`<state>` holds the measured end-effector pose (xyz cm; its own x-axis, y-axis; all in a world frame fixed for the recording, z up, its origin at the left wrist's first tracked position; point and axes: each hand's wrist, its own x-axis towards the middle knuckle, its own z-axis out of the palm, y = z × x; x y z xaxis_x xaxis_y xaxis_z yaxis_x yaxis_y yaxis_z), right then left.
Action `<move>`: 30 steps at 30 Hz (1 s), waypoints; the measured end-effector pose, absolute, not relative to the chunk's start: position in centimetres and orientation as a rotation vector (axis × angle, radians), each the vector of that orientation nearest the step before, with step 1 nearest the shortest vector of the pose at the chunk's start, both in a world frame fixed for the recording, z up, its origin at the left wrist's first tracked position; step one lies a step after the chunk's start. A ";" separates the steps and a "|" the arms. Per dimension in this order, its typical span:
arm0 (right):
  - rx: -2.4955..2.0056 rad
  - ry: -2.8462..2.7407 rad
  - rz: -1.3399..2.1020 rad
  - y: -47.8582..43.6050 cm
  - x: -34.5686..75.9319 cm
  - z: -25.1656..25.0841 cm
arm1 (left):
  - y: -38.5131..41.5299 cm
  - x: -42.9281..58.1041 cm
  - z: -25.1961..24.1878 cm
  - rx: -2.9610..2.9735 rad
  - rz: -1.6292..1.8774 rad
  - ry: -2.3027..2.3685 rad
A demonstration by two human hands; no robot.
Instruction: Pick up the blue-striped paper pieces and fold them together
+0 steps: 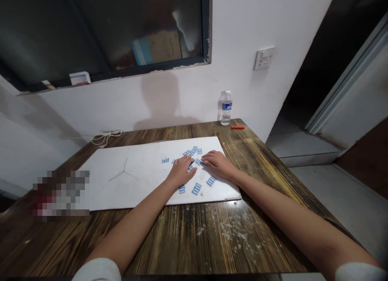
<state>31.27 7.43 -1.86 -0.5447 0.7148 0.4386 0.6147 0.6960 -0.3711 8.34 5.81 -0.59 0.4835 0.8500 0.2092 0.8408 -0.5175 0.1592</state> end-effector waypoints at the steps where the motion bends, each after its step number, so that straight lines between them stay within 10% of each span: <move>1: -1.058 -2.277 0.245 7.7 31.4 -2.1 | 5.8 8.3 -0.6 2.676 0.429 1.519; 30: -1.228 -2.443 -0.266 6.2 30.8 -1.3 | 5.0 8.4 0.2 2.783 0.833 1.193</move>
<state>30.83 6.19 -1.33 -0.5391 0.7273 0.4248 0.8016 0.5978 -0.0061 8.36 4.98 0.23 0.5705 0.6738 0.4696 0.6732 -0.7112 0.2025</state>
